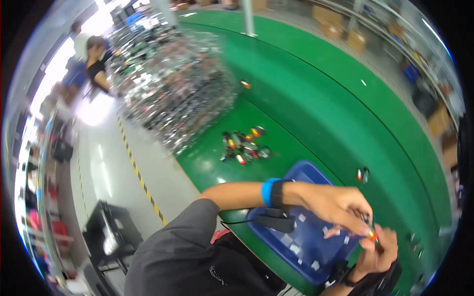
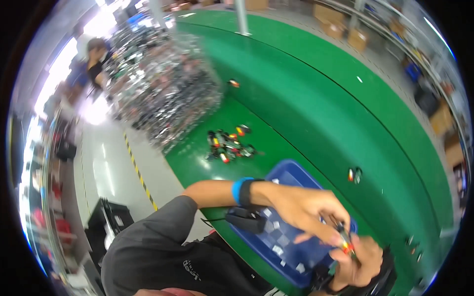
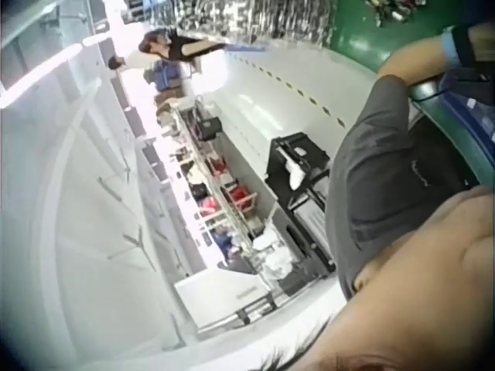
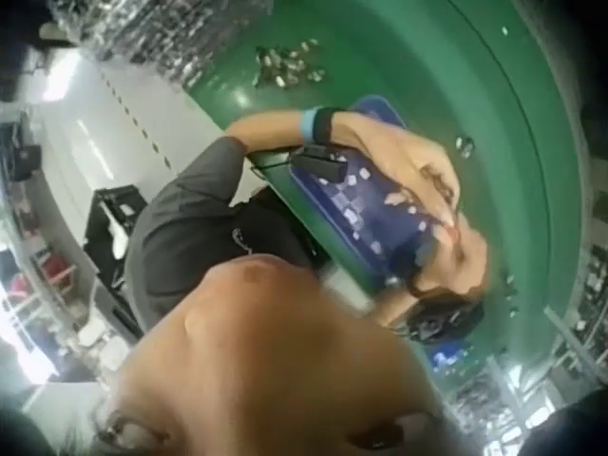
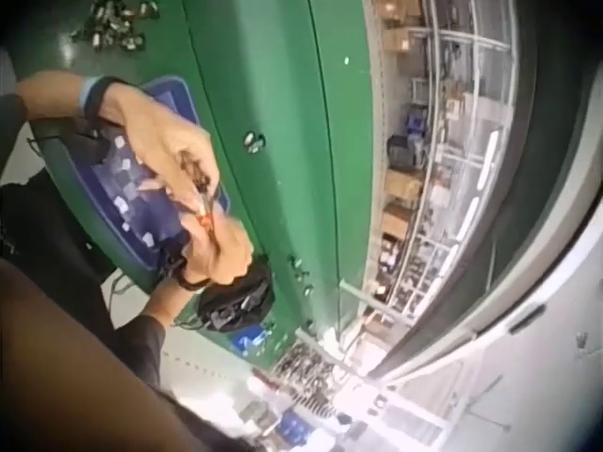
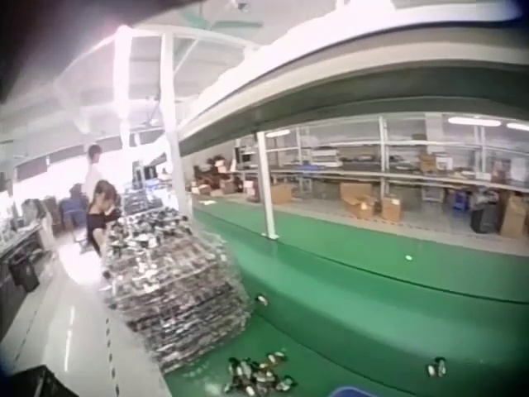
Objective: The person assembles electronic components by picking up a circuit board and a battery, wrapping a small white adhesive strip around them, and placing the unit on the green workbench. This process is repeated for several more units.
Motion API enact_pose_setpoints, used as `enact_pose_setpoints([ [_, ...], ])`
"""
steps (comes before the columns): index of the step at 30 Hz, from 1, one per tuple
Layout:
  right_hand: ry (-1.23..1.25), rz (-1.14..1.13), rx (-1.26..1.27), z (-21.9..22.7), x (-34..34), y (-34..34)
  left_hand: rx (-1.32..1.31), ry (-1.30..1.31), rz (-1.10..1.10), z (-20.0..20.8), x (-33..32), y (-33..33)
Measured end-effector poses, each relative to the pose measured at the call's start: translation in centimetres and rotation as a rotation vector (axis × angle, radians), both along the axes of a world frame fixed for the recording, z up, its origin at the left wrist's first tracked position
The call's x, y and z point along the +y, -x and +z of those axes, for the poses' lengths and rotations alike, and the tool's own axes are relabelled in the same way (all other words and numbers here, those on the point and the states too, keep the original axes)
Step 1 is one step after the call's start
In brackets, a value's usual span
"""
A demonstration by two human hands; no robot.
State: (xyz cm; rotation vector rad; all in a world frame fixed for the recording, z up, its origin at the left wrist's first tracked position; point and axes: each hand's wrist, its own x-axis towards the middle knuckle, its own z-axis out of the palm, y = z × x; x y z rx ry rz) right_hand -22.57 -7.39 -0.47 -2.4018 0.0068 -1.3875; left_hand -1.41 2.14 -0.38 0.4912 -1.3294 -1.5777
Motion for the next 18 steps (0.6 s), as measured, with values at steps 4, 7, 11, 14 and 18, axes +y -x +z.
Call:
enact_pose_setpoints([
  [4,-0.068,-0.061,0.000,-1.8,-1.0,0.7,0.003,0.037,0.079,0.6,0.9,-1.2],
  [7,-0.139,-0.024,0.125,-1.3,-2.6,0.6,-0.059,-0.004,0.137,1.2,0.7,-1.0],
  [11,0.070,-0.301,0.228,2.5,1.9,-3.1,-0.037,0.051,0.239,0.0,-0.2,-1.8],
  [14,0.119,-0.222,0.305,3.3,2.8,-3.6,-0.070,0.037,0.230,-1.2,-0.6,-1.5],
  [18,0.158,-0.168,0.290,1.6,1.2,-2.3,-0.124,0.038,0.167,0.0,-0.1,-2.2],
])
